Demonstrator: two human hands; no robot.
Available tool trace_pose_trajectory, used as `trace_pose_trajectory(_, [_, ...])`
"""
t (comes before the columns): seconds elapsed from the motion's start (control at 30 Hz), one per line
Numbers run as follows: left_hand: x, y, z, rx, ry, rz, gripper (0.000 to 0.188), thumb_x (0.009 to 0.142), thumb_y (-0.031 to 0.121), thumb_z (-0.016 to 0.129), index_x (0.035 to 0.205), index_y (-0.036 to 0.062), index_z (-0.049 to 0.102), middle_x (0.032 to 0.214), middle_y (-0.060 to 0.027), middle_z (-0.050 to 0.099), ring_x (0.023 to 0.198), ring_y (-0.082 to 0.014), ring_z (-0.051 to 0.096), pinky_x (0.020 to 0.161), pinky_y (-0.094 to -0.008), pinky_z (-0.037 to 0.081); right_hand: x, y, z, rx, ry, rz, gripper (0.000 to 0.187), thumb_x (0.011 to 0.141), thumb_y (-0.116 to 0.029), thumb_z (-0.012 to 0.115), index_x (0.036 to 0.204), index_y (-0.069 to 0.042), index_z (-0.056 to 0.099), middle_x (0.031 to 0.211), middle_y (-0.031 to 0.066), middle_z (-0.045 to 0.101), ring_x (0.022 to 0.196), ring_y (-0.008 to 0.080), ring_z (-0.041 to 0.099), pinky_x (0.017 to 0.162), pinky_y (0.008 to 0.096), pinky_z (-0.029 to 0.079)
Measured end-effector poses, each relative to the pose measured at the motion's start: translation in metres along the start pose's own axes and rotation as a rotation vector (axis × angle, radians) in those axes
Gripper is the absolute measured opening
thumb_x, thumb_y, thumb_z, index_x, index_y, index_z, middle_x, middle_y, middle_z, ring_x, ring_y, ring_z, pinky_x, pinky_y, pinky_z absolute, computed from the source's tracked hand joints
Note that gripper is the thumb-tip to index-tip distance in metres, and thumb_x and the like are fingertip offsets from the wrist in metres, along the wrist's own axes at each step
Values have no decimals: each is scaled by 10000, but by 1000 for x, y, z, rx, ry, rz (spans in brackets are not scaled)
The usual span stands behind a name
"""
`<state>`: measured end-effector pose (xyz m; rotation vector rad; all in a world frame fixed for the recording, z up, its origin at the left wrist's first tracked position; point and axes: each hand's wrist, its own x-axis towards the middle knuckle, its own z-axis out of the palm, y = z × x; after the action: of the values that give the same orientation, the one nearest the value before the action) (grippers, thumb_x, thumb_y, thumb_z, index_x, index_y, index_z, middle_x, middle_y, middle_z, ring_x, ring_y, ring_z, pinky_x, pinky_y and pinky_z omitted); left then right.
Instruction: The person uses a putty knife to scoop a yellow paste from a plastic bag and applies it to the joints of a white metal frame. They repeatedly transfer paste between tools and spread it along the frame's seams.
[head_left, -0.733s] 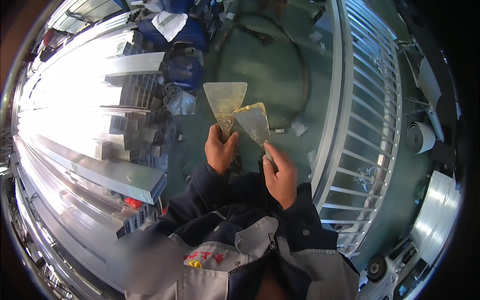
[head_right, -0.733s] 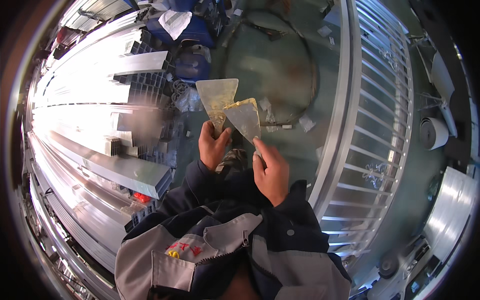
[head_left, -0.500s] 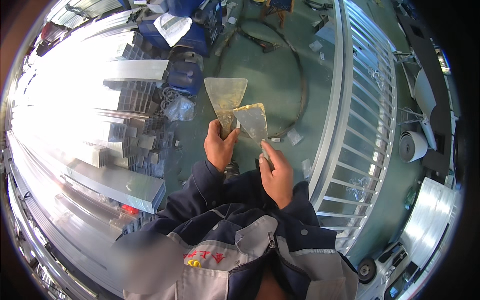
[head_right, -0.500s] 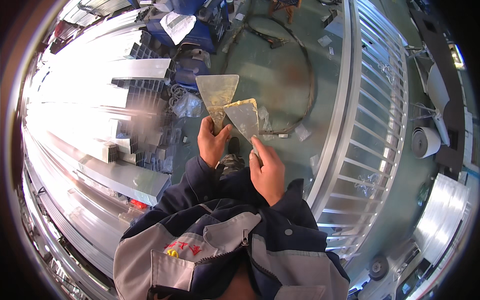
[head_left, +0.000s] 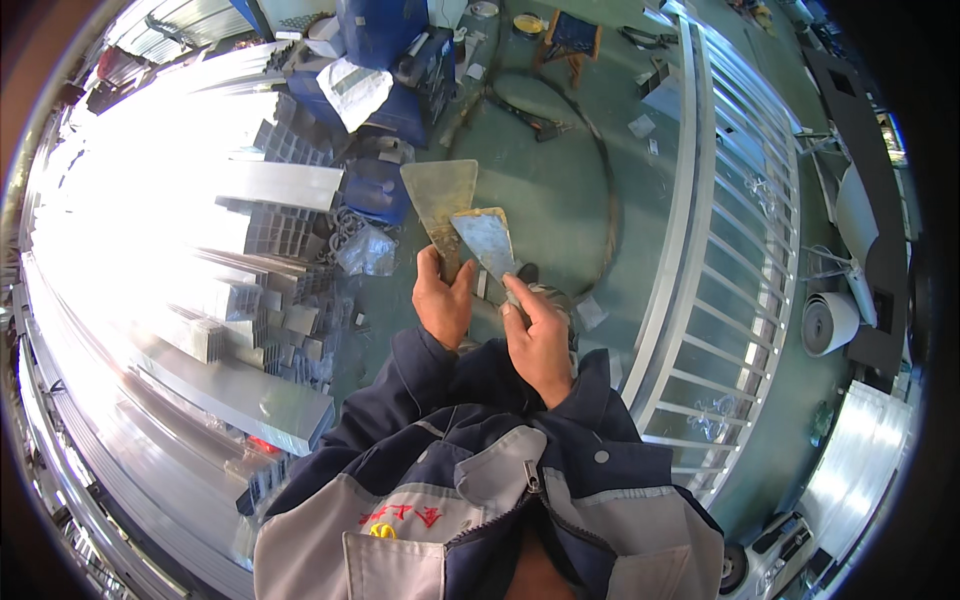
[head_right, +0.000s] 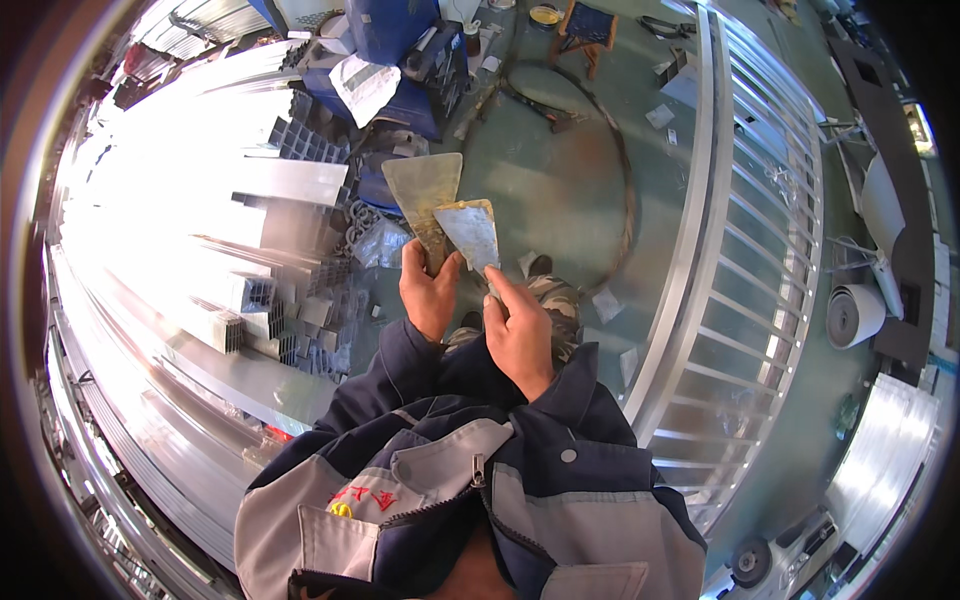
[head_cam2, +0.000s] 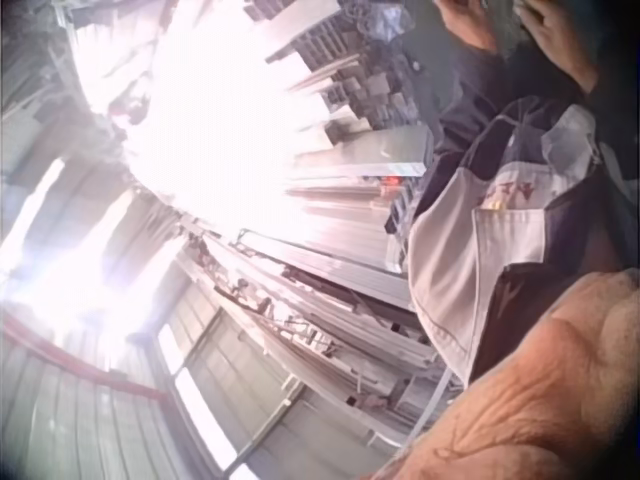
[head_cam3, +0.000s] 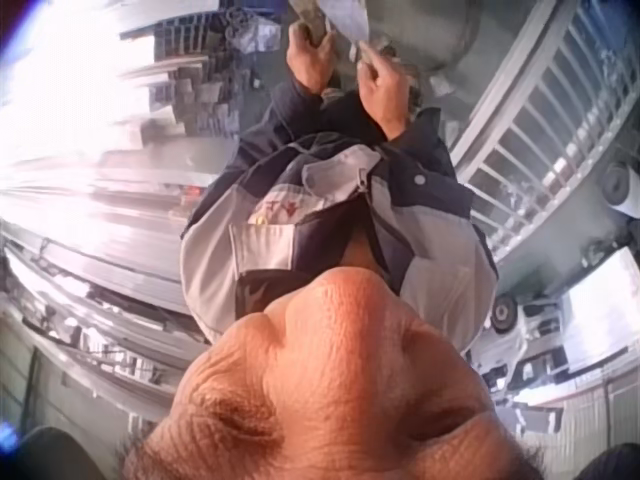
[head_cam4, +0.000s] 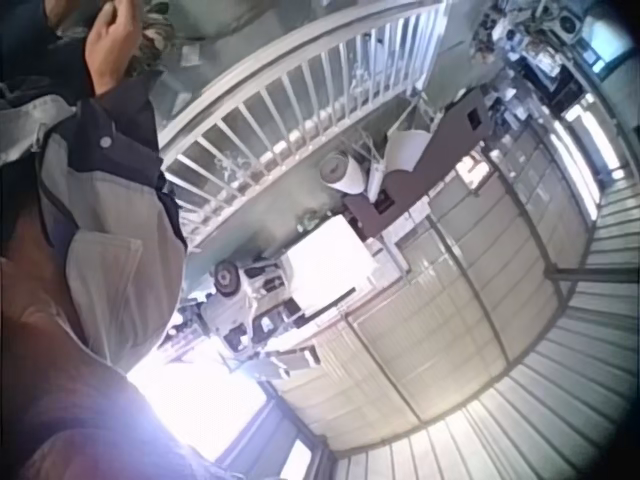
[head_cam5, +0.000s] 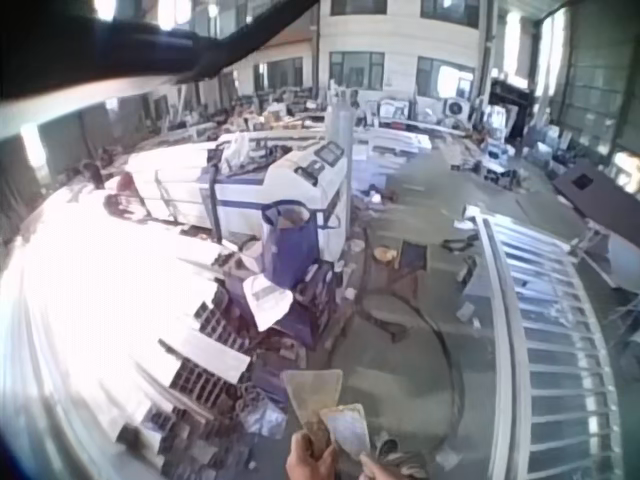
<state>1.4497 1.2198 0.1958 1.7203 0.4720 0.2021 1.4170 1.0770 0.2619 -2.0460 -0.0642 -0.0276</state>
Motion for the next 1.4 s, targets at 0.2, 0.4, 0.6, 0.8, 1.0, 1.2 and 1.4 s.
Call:
trace_pose_trajectory(0.2, [54, 6, 60, -12, 68, 75, 353, 873, 74, 735, 1167, 12, 550, 947, -148, 688, 815, -223, 667, 753, -345, 533, 74, 37, -13, 85, -10, -10, 346, 918, -35, 626, 1262, -10, 654, 1049, 217, 692, 909, 387, 674, 782, 413, 532])
trace_pose_trajectory(0.4, [99, 14, 162, 140, 111, 53, 353, 879, 98, 733, 1168, 26, 546, 939, -175, 668, 822, -269, 674, 744, -369, 528, 207, 79, -67, 107, -151, 148, 356, 958, -75, 599, 1294, 37, 629, 1147, 218, 717, 1026, 250, 711, 868, 338, 531])
trace_pose_trajectory(0.6, [155, 56, 242, 127, 109, 1, 317, 894, 75, 717, 1160, 11, 556, 903, -98, 636, 783, -166, 595, 726, -314, 506, 275, 126, -130, 169, -166, 105, 359, 946, -57, 615, 1297, 13, 635, 1116, 201, 715, 872, 249, 672, 791, 344, 528])
trace_pose_trajectory(0.8, [195, 78, 300, 152, 117, 18, 304, 889, 73, 718, 1146, 11, 567, 914, -109, 647, 783, -183, 610, 728, -321, 507, 360, 133, -171, 164, -163, 68, 342, 932, -63, 622, 1267, -4, 654, 1047, 231, 698, 944, 393, 682, 808, 419, 530])
trace_pose_trajectory(1.0, [241, 98, 333, 118, 43, -56, 320, 885, 55, 719, 1158, 5, 560, 914, -96, 652, 791, -170, 603, 734, -309, 503, 430, 149, -182, 174, -202, 175, 335, 956, -76, 592, 1271, 27, 644, 1144, 253, 700, 1062, 360, 693, 890, 377, 534])
trace_pose_trajectory(1.2, [288, 73, 349, -83, -52, -106, 302, 902, 54, 717, 1150, -8, 554, 893, -96, 650, 730, -177, 643, 679, -307, 525, 531, 177, -186, 132, -86, 303, 362, 983, -100, 602, 1330, 3, 622, 995, 94, 730, 813, 112, 628, 765, 278, 518])
trace_pose_trajectory(1.4, [361, 83, 343, -496, -108, -503, 290, 947, 67, 686, 1180, -29, 541, 860, -54, 620, 614, -111, 575, 557, -272, 498, 580, 198, -189, 252, -83, 422, 411, 1007, -107, 581, 1391, 18, 507, 911, 41, 683, 561, 32, 466, 479, 209, 366])
